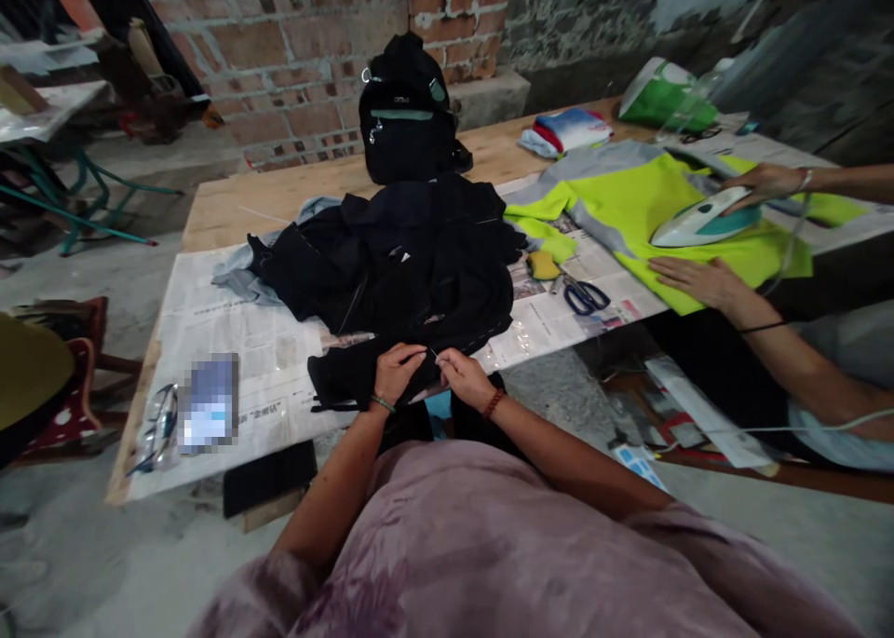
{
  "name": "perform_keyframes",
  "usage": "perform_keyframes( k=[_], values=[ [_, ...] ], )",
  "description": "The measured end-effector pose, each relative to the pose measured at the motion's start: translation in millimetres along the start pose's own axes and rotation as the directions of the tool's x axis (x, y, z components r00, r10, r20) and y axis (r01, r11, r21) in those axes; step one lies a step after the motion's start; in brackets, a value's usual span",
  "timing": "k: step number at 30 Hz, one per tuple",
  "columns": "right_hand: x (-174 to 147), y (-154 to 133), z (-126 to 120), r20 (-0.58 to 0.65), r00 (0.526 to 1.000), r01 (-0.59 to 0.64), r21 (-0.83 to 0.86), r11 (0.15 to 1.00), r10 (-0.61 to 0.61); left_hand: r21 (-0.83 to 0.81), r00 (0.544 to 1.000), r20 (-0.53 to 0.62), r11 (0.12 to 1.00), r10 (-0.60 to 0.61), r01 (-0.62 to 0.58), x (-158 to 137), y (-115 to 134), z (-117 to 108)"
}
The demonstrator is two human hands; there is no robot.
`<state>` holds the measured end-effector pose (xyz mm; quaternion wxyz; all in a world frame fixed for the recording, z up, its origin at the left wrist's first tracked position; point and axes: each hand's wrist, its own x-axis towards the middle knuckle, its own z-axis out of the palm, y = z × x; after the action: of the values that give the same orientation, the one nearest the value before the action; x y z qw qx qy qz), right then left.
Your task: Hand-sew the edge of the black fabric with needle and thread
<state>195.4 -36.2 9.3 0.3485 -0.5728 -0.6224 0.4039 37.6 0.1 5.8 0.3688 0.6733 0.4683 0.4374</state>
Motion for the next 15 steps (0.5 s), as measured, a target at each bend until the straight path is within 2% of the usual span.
perform_keyframes(
  k=[9,15],
  values=[
    [0.0,-0.6,2.4,0.000,0.999,-0.044,0.043,0.998,0.044,0.006,0.999,0.028,1.000,0.022,-0.022,0.5,-0.2,0.8],
    [-0.6,-0.4,6.4,-0.037,0.999,0.011,-0.028,1.000,-0.012,0.000,0.998,0.049,1.000,0.024,-0.024,0.6,-3.1,1.0]
  ],
)
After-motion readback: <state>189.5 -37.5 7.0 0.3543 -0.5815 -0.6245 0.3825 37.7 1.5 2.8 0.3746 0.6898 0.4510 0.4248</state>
